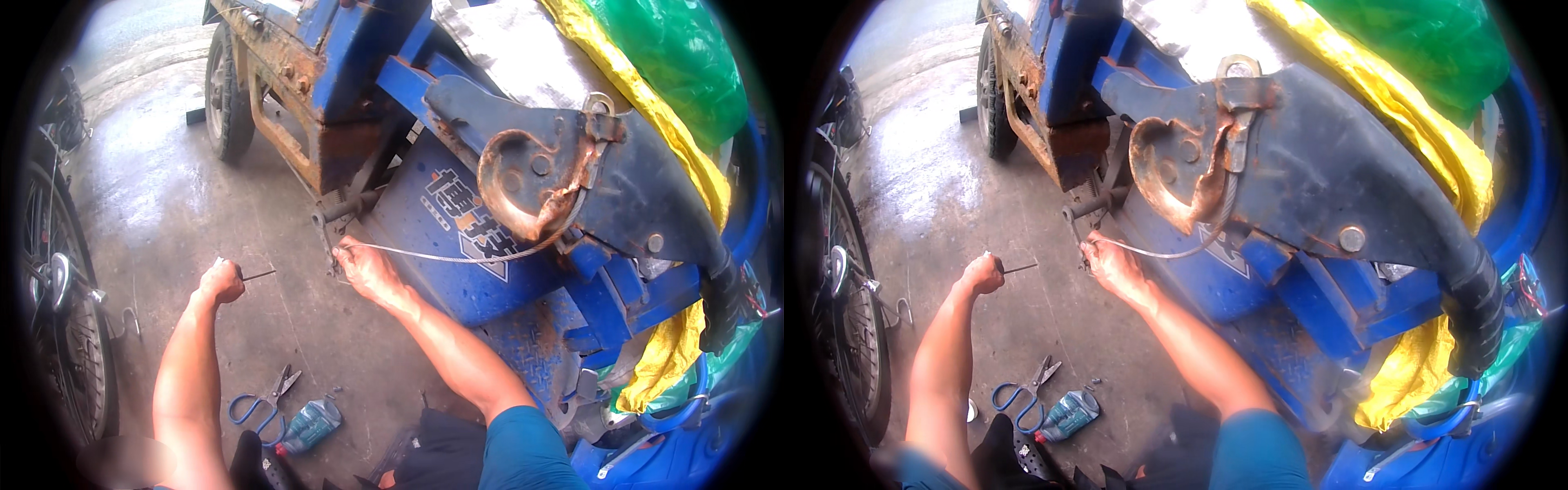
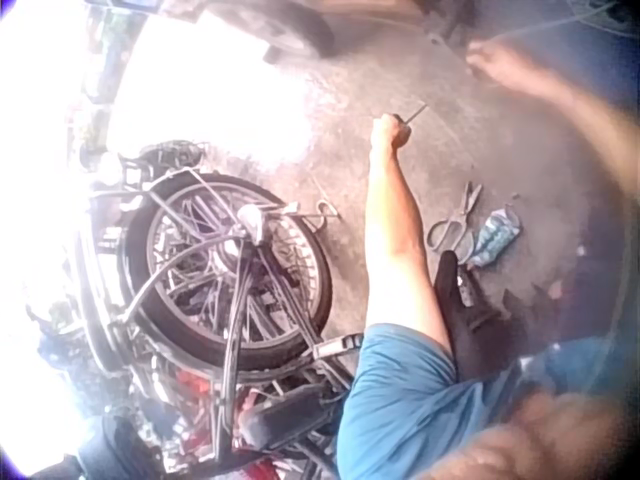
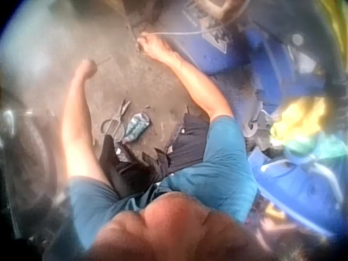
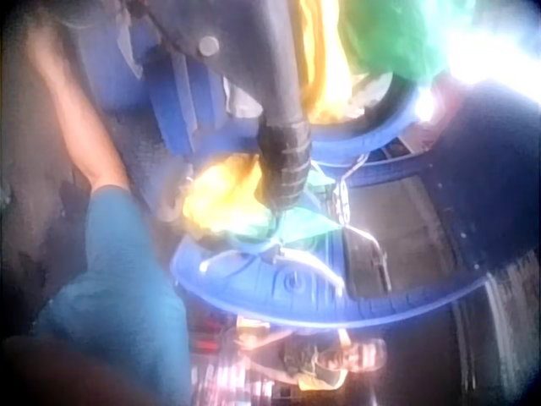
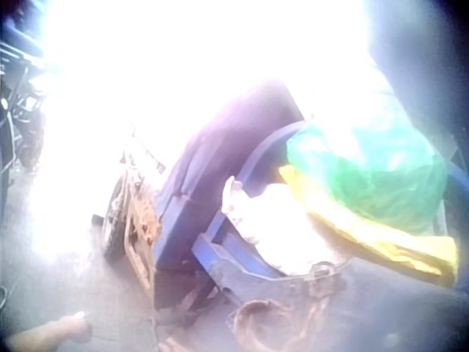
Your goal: The person threads a metal brake cable through a mechanical housing on a vehicle frame, using a screwdriver to guide and position the wire.
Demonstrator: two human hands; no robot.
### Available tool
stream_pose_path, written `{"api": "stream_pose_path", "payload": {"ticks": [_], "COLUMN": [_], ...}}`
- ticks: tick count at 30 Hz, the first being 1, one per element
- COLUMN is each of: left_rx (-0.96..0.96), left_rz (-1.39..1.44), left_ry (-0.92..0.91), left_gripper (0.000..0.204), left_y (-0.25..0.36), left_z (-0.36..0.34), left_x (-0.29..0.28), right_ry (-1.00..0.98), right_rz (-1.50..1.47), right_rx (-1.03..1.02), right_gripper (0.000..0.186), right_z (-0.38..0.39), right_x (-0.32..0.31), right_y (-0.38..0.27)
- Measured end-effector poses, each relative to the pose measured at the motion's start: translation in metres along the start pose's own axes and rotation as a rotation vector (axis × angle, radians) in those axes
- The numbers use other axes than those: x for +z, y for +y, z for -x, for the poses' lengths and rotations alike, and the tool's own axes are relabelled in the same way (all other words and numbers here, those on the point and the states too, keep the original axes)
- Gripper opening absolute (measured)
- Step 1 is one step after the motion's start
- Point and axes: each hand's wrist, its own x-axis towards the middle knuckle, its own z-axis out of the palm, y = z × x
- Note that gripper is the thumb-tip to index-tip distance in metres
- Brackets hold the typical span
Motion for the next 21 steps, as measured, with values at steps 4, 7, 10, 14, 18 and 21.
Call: {"api": "stream_pose_path", "payload": {"ticks": [4,7,10,14,18,21], "left_rx": [-0.004,0.030,0.042,0.041,0.059,0.097], "left_rz": [0.010,-0.039,-0.079,-0.057,-0.087,-0.079], "left_ry": [0.015,0.004,-0.047,-0.027,-0.005,-0.019], "left_gripper": [0.024,0.024,0.023,0.022,0.022,0.022], "left_y": [-0.008,-0.003,0.016,0.018,0.018,0.026], "left_z": [0.004,0.000,-0.003,0.001,-0.002,-0.004], "left_x": [0.002,0.002,-0.003,-0.007,-0.005,-0.004], "right_ry": [-0.078,-0.098,0.026,0.289,-0.461,-0.113], "right_rz": [-0.001,-0.048,-0.028,0.254,-0.602,-1.089], "right_rx": [0.070,0.120,0.088,-0.505,0.370,0.634], "right_gripper": [0.031,0.034,0.040,0.045,0.054,0.054], "right_z": [0.000,0.005,0.027,0.094,0.128,0.109], "right_x": [-0.002,0.004,0.007,0.006,0.043,0.049], "right_y": [-0.009,-0.002,0.009,-0.017,-0.008,0.019]}}
